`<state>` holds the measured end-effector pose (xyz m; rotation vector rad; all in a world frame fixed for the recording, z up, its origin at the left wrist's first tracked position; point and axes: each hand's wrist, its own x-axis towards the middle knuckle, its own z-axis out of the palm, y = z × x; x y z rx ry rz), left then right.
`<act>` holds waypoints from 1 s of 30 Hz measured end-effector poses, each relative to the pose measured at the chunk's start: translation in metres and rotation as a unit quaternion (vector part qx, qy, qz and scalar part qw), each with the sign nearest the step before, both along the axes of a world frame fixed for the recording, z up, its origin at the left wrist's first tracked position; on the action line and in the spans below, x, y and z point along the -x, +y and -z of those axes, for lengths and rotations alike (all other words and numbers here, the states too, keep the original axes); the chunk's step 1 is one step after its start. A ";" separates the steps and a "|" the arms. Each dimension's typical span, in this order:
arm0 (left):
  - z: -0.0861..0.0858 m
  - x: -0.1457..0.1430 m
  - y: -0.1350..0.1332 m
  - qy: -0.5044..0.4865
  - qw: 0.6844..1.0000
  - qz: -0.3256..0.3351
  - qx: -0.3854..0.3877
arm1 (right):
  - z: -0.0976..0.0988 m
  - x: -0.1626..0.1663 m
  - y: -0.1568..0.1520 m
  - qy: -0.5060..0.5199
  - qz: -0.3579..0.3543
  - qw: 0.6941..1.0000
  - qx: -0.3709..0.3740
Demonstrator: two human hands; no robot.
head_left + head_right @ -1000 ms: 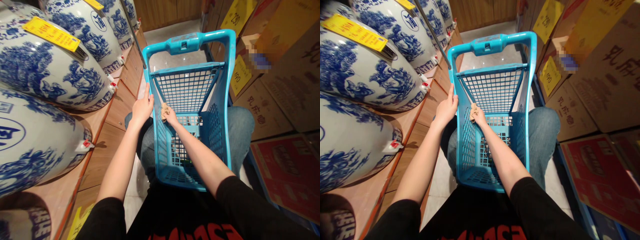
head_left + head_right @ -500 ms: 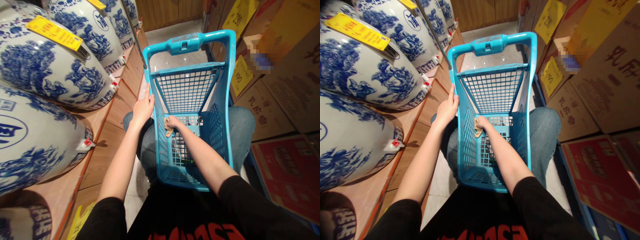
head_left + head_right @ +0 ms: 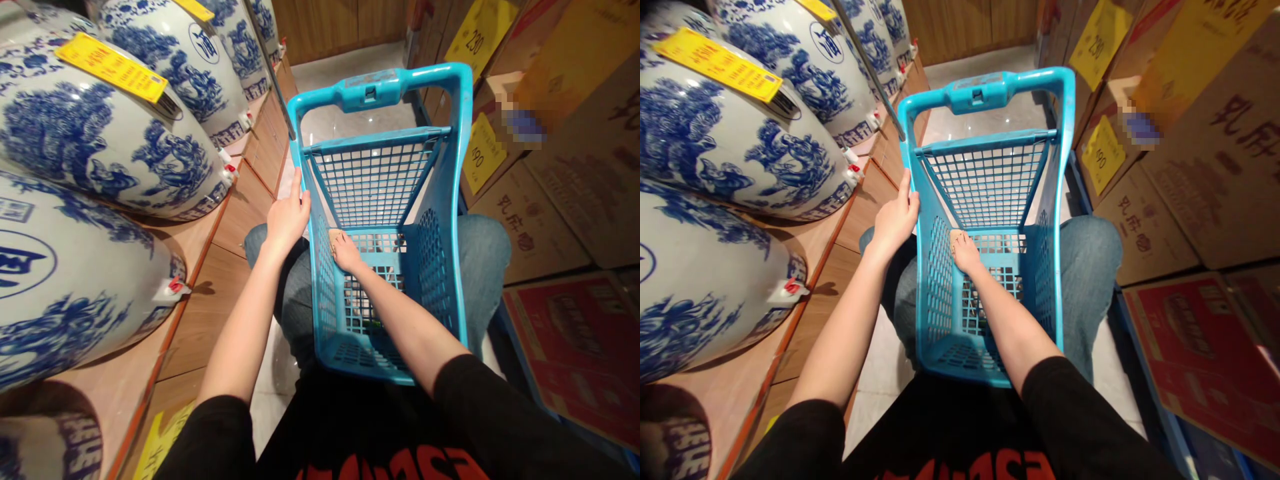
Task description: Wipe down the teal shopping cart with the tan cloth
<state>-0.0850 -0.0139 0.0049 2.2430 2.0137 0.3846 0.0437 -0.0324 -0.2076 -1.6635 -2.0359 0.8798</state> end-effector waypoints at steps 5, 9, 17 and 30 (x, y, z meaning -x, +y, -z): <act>0.002 -0.013 -0.001 -0.006 0.997 0.042 -0.067 | 0.007 0.004 0.001 -0.055 0.012 0.998 -0.017; 0.016 -0.027 -0.005 -0.069 0.994 0.064 -0.060 | 0.008 0.004 0.007 -0.067 -0.027 0.996 -0.044; 0.026 -0.029 -0.006 -0.112 0.990 0.073 -0.046 | 0.012 -0.002 0.007 -0.091 0.015 0.994 -0.051; 0.041 -0.024 0.002 -0.155 0.979 0.108 -0.070 | -0.001 -0.005 0.034 -0.069 -0.107 0.991 -0.036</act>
